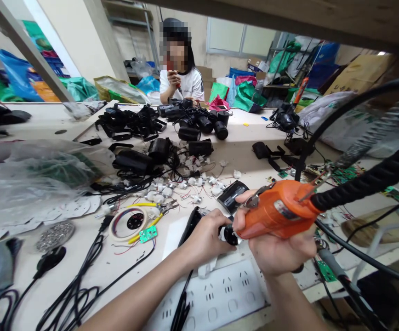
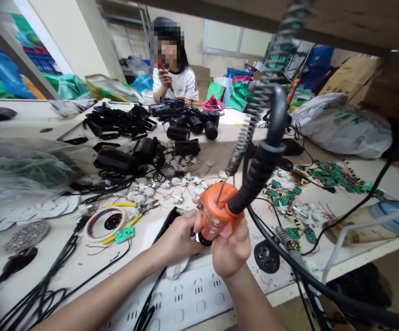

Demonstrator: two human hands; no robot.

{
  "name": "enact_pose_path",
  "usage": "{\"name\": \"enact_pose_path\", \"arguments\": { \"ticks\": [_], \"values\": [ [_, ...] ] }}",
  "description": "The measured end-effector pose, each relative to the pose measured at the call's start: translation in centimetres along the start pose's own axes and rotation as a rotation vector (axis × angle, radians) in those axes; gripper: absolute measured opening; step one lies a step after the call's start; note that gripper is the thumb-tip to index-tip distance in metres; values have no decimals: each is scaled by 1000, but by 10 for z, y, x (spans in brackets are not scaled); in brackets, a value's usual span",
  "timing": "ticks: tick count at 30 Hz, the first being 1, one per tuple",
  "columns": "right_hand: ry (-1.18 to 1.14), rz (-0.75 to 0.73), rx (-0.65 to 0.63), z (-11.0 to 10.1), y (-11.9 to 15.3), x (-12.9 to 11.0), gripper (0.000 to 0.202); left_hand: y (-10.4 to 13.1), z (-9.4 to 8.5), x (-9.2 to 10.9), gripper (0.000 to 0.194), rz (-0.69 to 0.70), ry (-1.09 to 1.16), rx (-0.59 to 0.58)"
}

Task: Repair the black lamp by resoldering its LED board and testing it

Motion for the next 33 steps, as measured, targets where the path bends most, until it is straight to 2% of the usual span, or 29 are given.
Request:
{"name": "enact_pose_path", "arguments": {
  "ticks": [4, 7, 9, 14, 19, 23, 28, 33],
  "values": [
    [8, -29, -19, 3, 0, 3, 46, 0, -2, 0, 28, 0, -3, -4],
    [45, 0, -31, 3, -2, 7, 56, 2, -6, 3, 22, -18, -21, -22],
    [78, 10, -42, 3, -2, 9, 60, 2, -8, 5, 25, -8, -28, -43],
    [36, -52, -81, 1, -5, 9, 50, 2, -4, 6, 43, 22, -40, -56],
    [106, -67, -5, -1, -7, 5, 45, 1, 1, 4, 38, 64, -40, -34],
    [-18, -28, 29, -1, -9, 2, 43, -1, 0, 2, 36, 83, -28, -39],
    [-63, 68, 53, 1, -10, 0, 50, -3, -2, 1, 37, 94, -39, -46],
    [-184, -25, 85, 4, -9, 1, 41, -4, -2, 0, 40, 85, -37, -78]
  ]
}}
Point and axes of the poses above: each hand's wrist, its own y-axis away from the middle knuckle, its own z-axis out of the palm, x = y × z, the point moved 1 cm from there along -y, towards the middle knuckle, and after that the axes turned 3 degrees about y, right-handed, at the moved point
